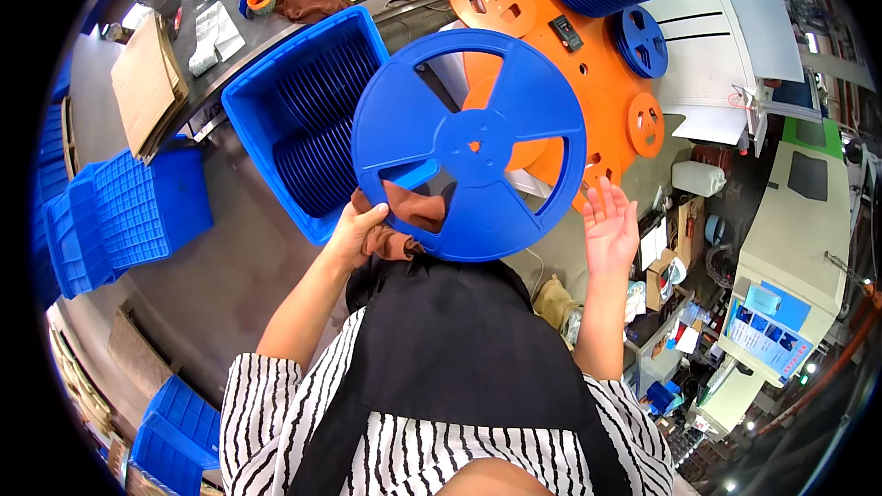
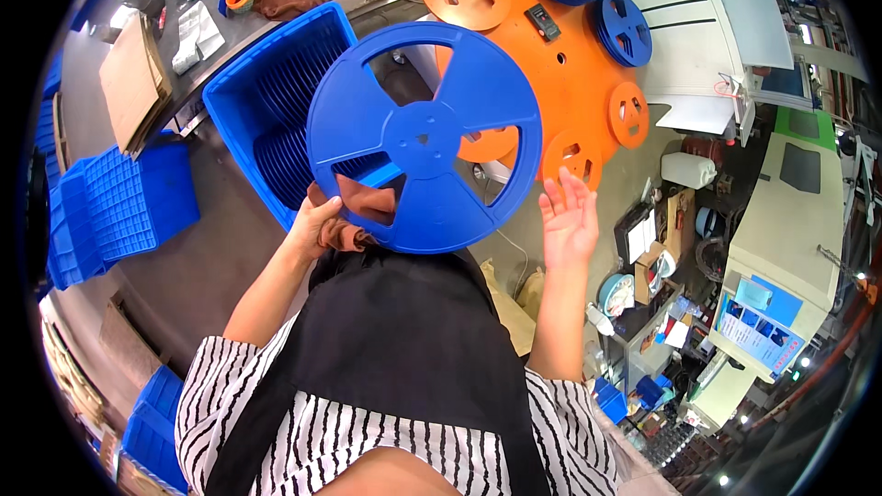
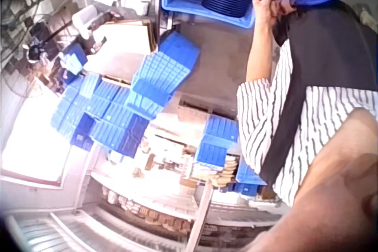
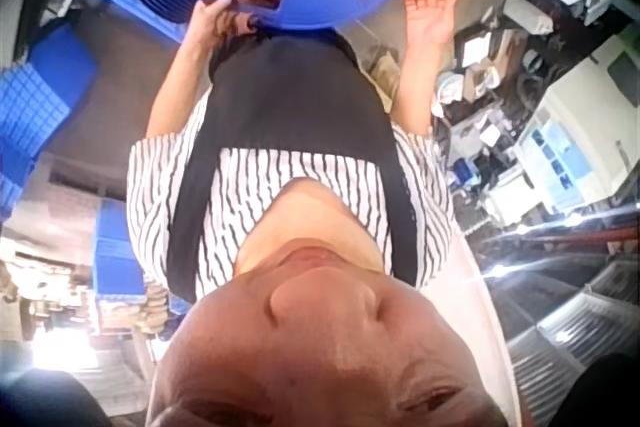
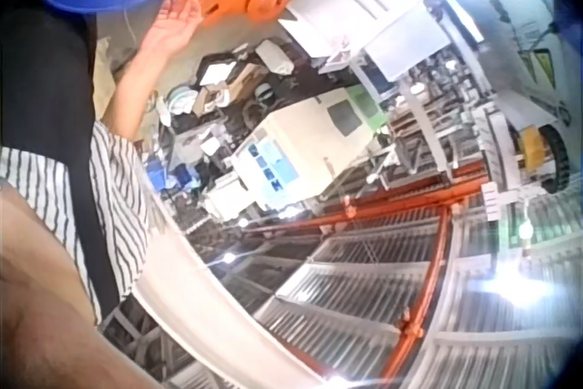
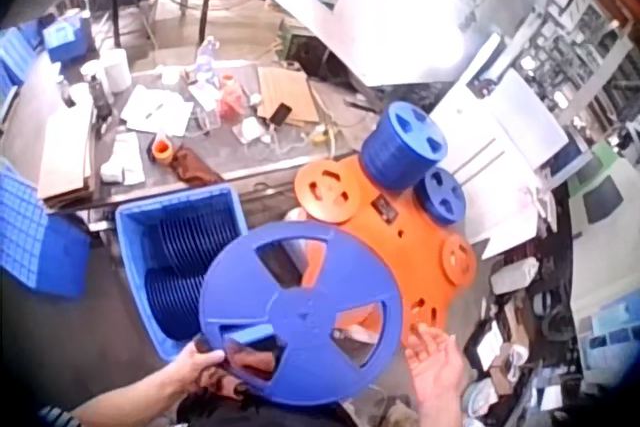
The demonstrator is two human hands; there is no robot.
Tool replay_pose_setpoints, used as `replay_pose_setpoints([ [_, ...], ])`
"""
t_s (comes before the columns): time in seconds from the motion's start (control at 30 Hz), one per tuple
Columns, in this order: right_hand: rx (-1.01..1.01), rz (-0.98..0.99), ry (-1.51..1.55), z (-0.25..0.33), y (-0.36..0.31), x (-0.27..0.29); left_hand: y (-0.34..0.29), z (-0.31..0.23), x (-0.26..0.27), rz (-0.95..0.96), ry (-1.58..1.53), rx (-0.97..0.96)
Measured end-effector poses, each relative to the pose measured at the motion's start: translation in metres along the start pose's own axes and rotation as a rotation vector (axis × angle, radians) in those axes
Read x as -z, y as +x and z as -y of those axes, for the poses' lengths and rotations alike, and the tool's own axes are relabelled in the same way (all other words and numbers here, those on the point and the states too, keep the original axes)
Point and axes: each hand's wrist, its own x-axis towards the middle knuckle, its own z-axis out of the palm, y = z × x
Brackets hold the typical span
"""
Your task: The person wipes blue plastic spools with a brown cloth, handling them one at a time. They pick up each spool from a blue crate, wipe the surface, and place it into a stack on an orange table.
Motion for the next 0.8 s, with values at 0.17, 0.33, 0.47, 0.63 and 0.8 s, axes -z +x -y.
replay_pose_setpoints([
  [0.17,-0.068,-0.111,0.001,-0.021,0.001,0.009,-0.013,-0.017,0.008,-0.03,-0.071,0.026],
  [0.33,-0.216,-0.062,-0.042,-0.063,-0.002,0.009,-0.027,-0.034,0.026,-0.111,-0.029,-0.044],
  [0.47,-0.338,-0.062,-0.161,-0.096,-0.023,-0.001,-0.043,-0.052,0.038,-0.458,0.074,-0.216],
  [0.63,-0.432,-0.031,-0.214,-0.113,-0.03,-0.001,-0.029,-0.071,0.107,-0.933,0.465,-0.339],
  [0.8,-0.437,-0.032,-0.32,-0.114,-0.04,-0.019,0.031,-0.092,0.169,-1.132,0.763,-0.317],
])
